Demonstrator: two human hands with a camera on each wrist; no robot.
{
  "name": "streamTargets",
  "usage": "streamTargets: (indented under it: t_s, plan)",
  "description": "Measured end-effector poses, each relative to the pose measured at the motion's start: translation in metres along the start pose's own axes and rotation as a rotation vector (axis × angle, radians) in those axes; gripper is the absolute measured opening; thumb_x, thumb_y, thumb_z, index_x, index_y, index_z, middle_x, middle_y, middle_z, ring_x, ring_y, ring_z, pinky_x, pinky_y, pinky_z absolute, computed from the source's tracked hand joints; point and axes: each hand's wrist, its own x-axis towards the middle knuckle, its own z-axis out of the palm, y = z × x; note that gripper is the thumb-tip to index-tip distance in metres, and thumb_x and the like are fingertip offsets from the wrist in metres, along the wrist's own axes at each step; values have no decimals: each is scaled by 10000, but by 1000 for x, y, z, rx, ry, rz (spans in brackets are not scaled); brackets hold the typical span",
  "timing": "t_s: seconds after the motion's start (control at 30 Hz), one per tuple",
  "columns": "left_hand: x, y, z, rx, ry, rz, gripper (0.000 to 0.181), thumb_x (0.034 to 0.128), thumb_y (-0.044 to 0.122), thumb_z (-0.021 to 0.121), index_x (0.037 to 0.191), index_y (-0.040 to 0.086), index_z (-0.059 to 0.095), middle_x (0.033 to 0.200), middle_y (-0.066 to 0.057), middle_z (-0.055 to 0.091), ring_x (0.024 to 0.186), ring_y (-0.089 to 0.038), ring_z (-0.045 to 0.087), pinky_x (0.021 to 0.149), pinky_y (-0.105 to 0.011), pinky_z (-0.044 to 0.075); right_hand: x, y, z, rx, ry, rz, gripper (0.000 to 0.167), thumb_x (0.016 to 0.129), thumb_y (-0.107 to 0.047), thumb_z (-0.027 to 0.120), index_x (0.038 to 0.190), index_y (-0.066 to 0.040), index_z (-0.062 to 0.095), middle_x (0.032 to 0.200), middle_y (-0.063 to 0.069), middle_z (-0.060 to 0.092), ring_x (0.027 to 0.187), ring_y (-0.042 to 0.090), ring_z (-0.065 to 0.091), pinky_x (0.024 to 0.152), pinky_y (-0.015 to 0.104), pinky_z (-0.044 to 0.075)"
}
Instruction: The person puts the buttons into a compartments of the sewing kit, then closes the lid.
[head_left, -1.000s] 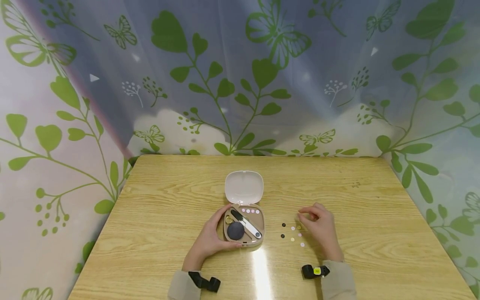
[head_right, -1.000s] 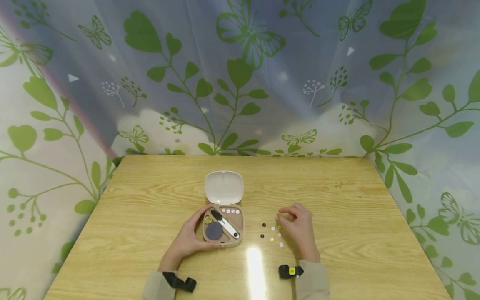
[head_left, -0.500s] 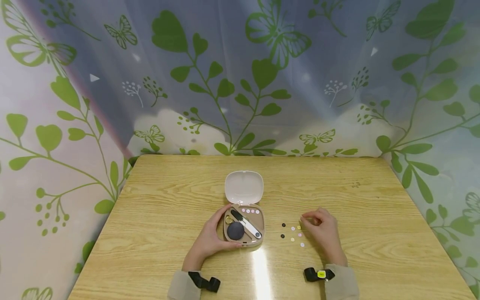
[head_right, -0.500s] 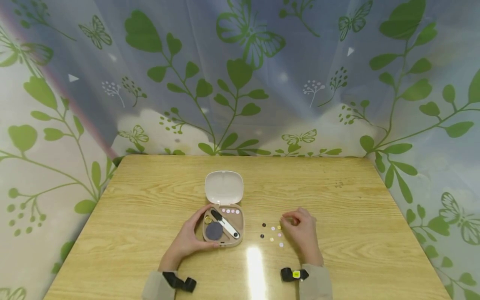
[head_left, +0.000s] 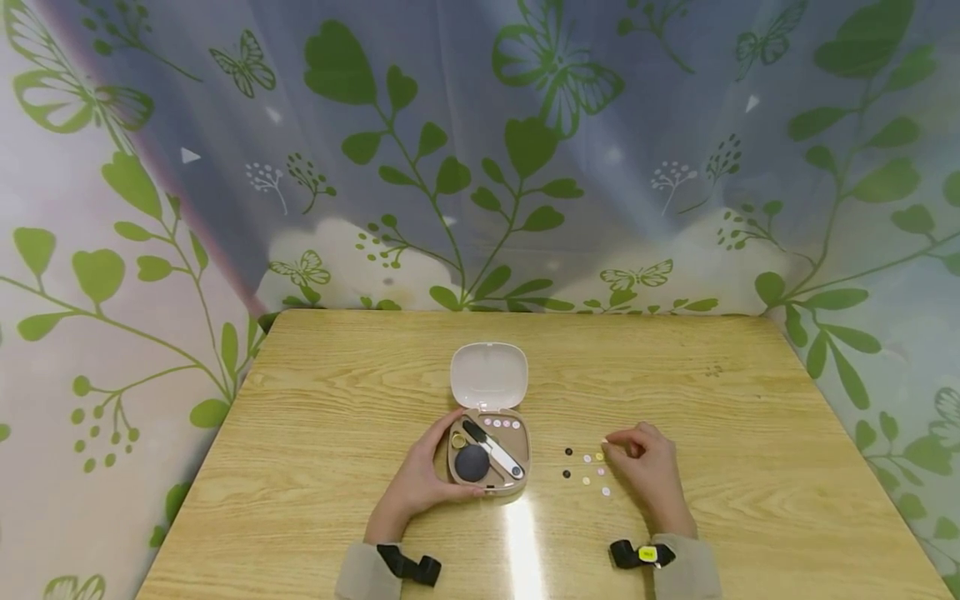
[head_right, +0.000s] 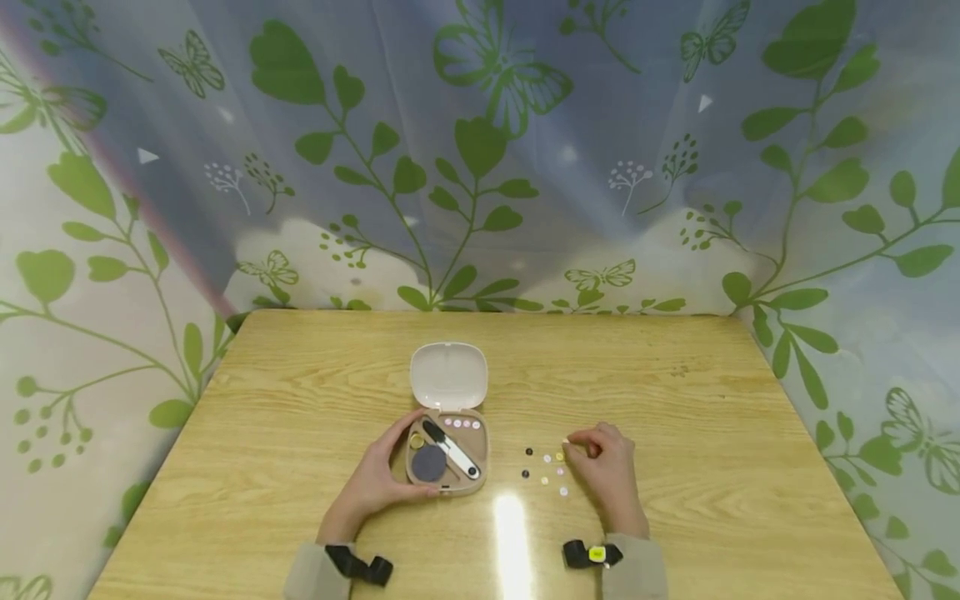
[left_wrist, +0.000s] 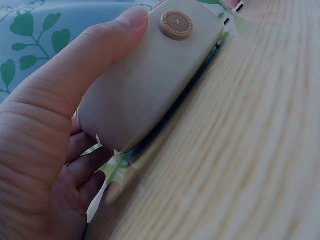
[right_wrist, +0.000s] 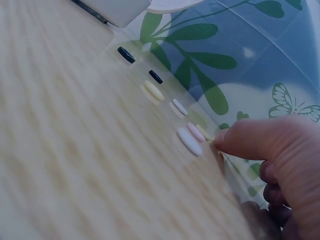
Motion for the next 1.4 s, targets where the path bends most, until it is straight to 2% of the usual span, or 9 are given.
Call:
streamTargets:
  t_s: [0.2,1.1,1.4]
  plan:
    - [0,-1,0,0,2,-11,1178,534,427,980,1530,292,367,1519,86,410,1419,-174,348,1168,-480,261,-2,2,1,-5,11,-20,148,711,25,851,752,-90,767,613,-8,401,602,81,356,530,219,303]
    - [0,-3,0,6,5,-10,1178,539,446,974,1534,262,372,1515,83,416,1418,-176,351,1162,-487,273,-2,0,1,-4,37,-78,171,702,29,862,720,-106,759,598,-61,399,563,58,352,497,206,301]
    - [0,-1,0,8,3,-9,1173,540,433,978,1531,300,363,1520,89,407,1421,-169,346,1164,-485,269,-1,-2,0,8,20,-53,159,716,31,857,734,-95,760,606,-51,400,566,66,361,496,211,308]
